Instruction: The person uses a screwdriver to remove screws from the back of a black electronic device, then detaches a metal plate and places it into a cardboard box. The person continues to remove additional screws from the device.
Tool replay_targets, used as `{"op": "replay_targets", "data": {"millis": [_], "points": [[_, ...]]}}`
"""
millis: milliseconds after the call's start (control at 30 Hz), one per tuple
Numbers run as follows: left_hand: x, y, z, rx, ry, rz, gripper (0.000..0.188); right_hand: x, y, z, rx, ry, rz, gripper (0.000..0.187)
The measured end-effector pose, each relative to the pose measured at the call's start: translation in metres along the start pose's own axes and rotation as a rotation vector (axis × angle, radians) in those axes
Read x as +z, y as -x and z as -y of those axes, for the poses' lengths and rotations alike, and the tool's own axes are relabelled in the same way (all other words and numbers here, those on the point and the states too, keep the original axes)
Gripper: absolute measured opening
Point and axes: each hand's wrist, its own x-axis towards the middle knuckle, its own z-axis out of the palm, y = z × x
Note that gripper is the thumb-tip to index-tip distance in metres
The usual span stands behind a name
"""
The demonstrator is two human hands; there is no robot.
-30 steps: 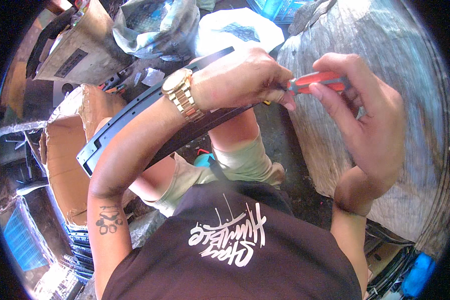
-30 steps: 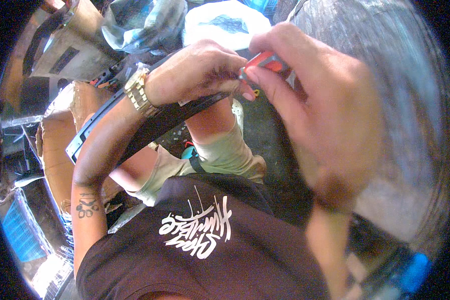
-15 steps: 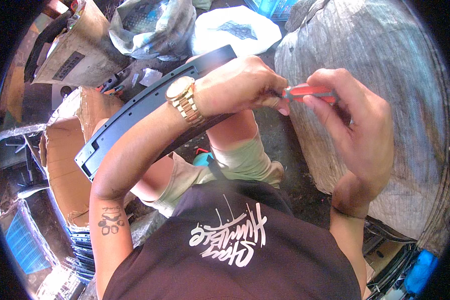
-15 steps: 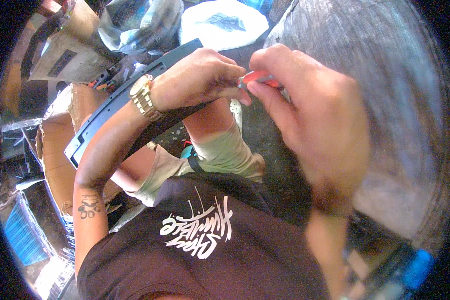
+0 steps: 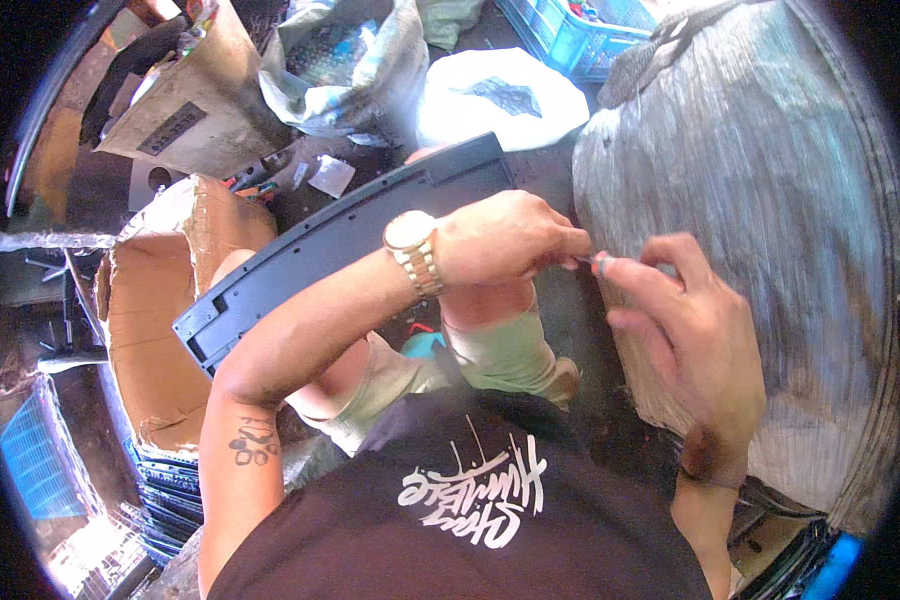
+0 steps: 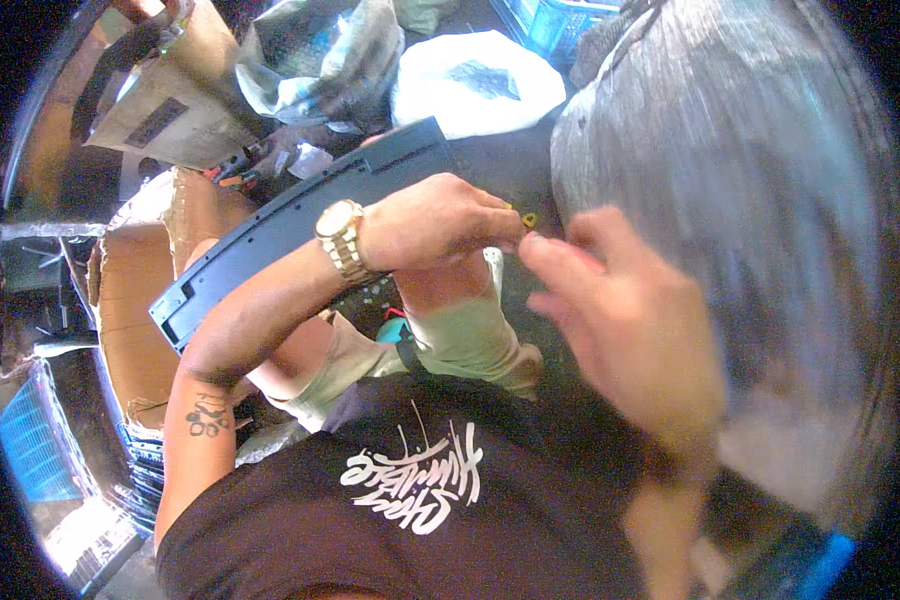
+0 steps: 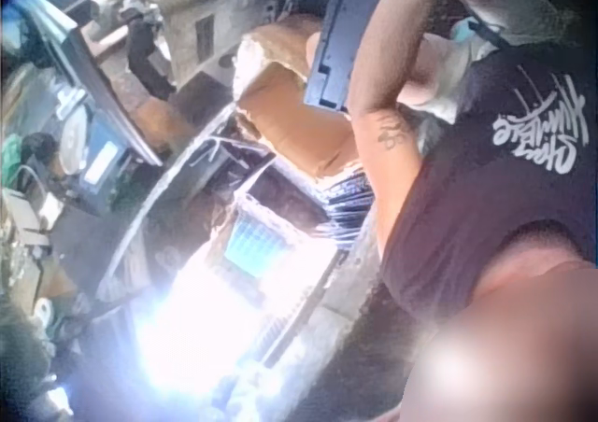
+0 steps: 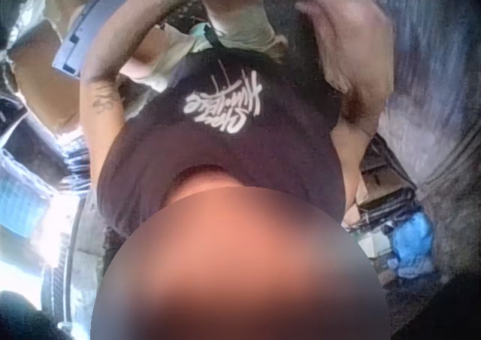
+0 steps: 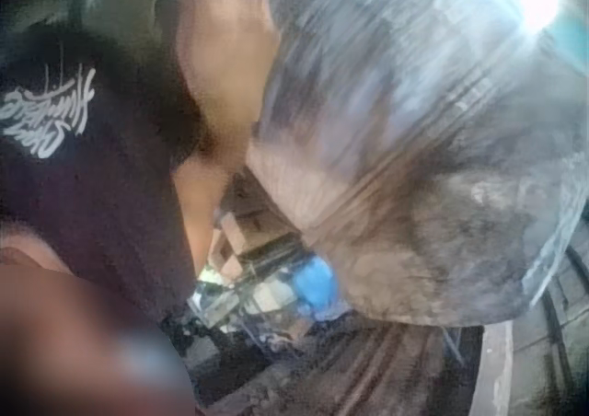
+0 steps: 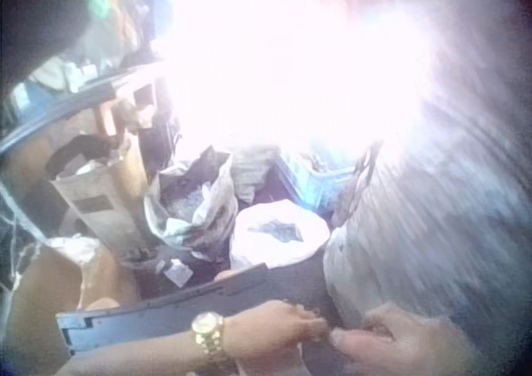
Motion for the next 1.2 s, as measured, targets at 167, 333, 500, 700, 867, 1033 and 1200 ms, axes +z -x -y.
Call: {"op": "replay_targets", "data": {"millis": [167, 333, 500, 700, 867, 1033, 1200], "points": [[0.002, 0.002, -0.009, -0.031, -0.21, -0.06, 0.017, -0.005, 0.004, 0.008, 0.078, -0.019, -0.009, 0.039], [0.003, 0.002, -0.016, -0.047, -0.156, -0.009, 0.026, -0.01, 0.004, 0.012, -0.044, -0.035, -0.05, 0.039], [0.005, 0.001, -0.017, -0.075, -0.194, -0.031, 0.029, -0.013, 0.005, 0.011, -0.001, 0.026, -0.062, 0.04], [0.004, 0.003, -0.021, -0.095, -0.223, -0.069, 0.029, -0.014, 0.001, 0.008, 0.029, -0.097, -0.079, 0.037], [-0.001, 0.001, -0.025, -0.097, -0.16, -0.136, 0.023, -0.02, -0.005, 0.008, -0.169, 0.042, -0.083, 0.044], [-0.038, 0.004, -0.031, -0.103, -0.273, -0.13, 0.011, -0.027, -0.016, 0.013, -0.025, -0.257, -0.186, 0.046], [-0.093, 0.016, -0.038, -0.094, -0.268, -0.207, 0.015, -0.028, -0.05, 0.015, -0.005, -0.555, -0.341, 0.043]]}}
